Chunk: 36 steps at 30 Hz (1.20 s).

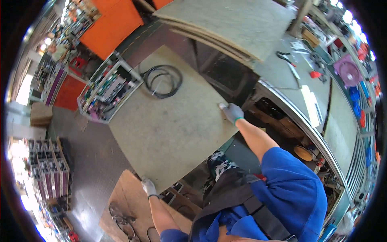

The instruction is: Cleaning and assembling internal components of an electronic chassis and handling insulation panels.

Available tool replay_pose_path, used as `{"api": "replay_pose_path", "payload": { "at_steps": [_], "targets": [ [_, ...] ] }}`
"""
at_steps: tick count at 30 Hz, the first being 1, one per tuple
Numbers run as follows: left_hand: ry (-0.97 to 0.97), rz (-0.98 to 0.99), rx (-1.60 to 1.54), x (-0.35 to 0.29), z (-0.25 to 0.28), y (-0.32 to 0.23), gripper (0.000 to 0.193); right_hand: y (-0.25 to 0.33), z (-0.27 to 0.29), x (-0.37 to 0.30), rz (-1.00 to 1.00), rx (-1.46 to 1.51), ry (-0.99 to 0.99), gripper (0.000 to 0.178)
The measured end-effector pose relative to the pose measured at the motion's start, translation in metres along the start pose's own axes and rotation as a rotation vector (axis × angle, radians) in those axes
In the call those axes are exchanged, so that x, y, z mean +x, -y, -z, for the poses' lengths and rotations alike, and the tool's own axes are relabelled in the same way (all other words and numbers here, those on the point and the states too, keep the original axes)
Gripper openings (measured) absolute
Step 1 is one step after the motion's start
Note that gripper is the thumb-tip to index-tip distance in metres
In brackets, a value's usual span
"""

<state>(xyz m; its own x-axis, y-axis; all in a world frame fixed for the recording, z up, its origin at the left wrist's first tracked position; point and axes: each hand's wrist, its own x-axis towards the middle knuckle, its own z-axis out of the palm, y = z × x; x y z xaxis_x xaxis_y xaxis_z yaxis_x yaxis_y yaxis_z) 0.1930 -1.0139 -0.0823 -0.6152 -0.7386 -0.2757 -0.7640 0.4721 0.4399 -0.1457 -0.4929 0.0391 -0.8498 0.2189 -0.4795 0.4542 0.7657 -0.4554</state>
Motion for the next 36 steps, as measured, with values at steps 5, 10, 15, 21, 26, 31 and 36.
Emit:
{"api": "replay_pose_path", "payload": {
  "at_steps": [5,10,15,21,26,31,36],
  "targets": [
    [0.081,0.133,-0.736,-0.044,-0.006,0.034,0.06,-0.029,0.023,-0.019,0.015,0.035,0.005,0.071],
    [0.107,0.192,-0.362,-0.075,0.01,0.001,0.058,-0.077,0.045,-0.04,0.094,0.094,0.018,0.074],
    [0.1,0.353,0.574,-0.161,0.03,-0.113,0.045,-0.139,0.095,-0.038,0.01,0.117,0.134,0.069],
    [0.044,-0.465,0.786,-0.298,-0.092,-0.284,0.078,-0.405,0.271,-0.081,0.023,0.242,-0.804,0.045],
    [0.29,-0.573,0.878,-0.367,-0.144,-0.347,0.096,-0.741,0.309,-0.129,-0.763,-0.184,-0.721,0.082],
    [0.287,-0.499,1.019,-0.339,-0.142,-0.331,0.097,-0.732,0.338,-0.15,-0.666,-0.292,-0.878,0.075],
    [0.12,-0.461,0.933,-0.359,-0.176,-0.352,0.093,-0.756,0.319,-0.146,-0.632,-0.292,-0.87,0.076]
  ]
}}
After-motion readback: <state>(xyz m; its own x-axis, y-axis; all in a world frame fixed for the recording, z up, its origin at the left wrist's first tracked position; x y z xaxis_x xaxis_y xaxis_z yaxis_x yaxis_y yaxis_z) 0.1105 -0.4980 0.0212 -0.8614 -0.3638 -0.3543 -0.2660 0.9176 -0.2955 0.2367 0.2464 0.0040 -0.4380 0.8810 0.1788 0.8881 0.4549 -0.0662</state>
